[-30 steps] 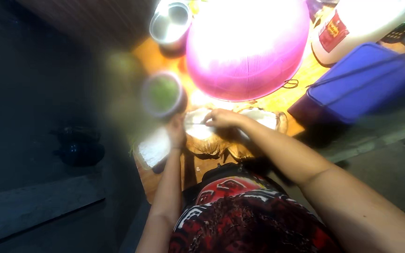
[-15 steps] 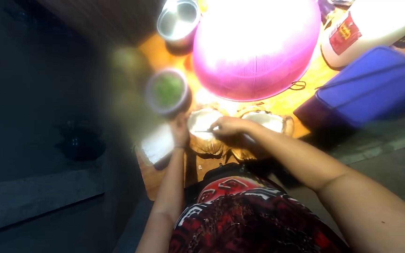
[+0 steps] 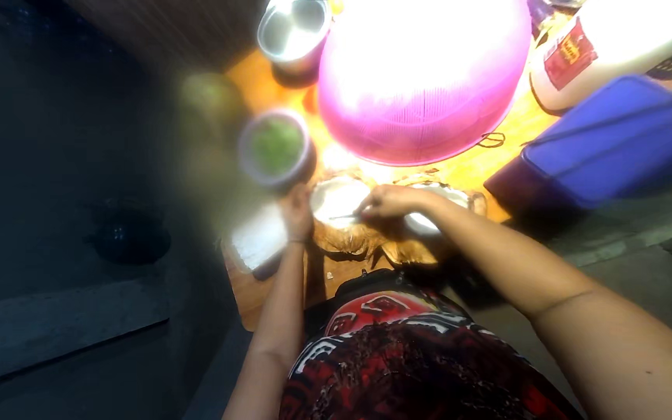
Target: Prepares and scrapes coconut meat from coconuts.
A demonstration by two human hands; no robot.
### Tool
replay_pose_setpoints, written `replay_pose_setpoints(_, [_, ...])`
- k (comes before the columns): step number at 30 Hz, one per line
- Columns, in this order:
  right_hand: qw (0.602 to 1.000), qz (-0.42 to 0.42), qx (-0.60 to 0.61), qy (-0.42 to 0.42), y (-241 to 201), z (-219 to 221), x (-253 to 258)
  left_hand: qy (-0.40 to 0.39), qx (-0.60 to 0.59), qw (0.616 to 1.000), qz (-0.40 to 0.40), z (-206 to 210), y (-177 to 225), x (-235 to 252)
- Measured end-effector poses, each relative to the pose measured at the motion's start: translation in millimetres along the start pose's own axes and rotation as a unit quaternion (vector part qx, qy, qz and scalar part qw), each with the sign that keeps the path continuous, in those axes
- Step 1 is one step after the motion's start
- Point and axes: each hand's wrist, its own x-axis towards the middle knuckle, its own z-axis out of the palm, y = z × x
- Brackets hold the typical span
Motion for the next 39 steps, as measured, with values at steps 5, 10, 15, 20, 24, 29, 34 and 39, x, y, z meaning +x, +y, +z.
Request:
replay_pose_setpoints(5, [0.998, -0.045, 0.032, 0.026, -5, 12, 16, 0.002, 0.001, 1.0, -0.005, -1, 1, 0])
replay_pose_setpoints(10, [0.996, -0.007, -0.034, -0.08, -9, -1, -4, 0.004, 0.008, 1.0, -0.009, -1, 5, -4])
replay_pose_setpoints(15, [0.998, -0.033, 0.034, 0.033, -3, 0, 1, 0.002, -0.005, 1.0, -0.003, 0, 7, -3])
replay_pose_setpoints(20, [0.999, -0.045, -0.008, 0.017, 3, 12, 11, 0.004, -0.011, 1.0, 0.002, 1, 3, -3])
replay_pose_setpoints(24, [0.999, 0.018, -0.034, -0.03, -4, -6, -11, 0.003, 0.01, 1.0, -0.009, 0, 8, -4])
replay_pose_setpoints(29, [0.999, -0.025, -0.01, 0.02, -8, 3, 4, 0.007, -0.004, 1.0, 0.0, 2, 9, -2])
replay_pose_setpoints(34, [0.998, -0.016, -0.054, -0.039, -3, -1, -6, 0.007, -0.003, 1.0, 0.013, -1, 4, -4])
replay_pose_setpoints(39, [0.999, -0.032, -0.033, 0.017, -2, -4, -2, 0.006, 0.003, 1.0, 0.007, 1, 4, -1])
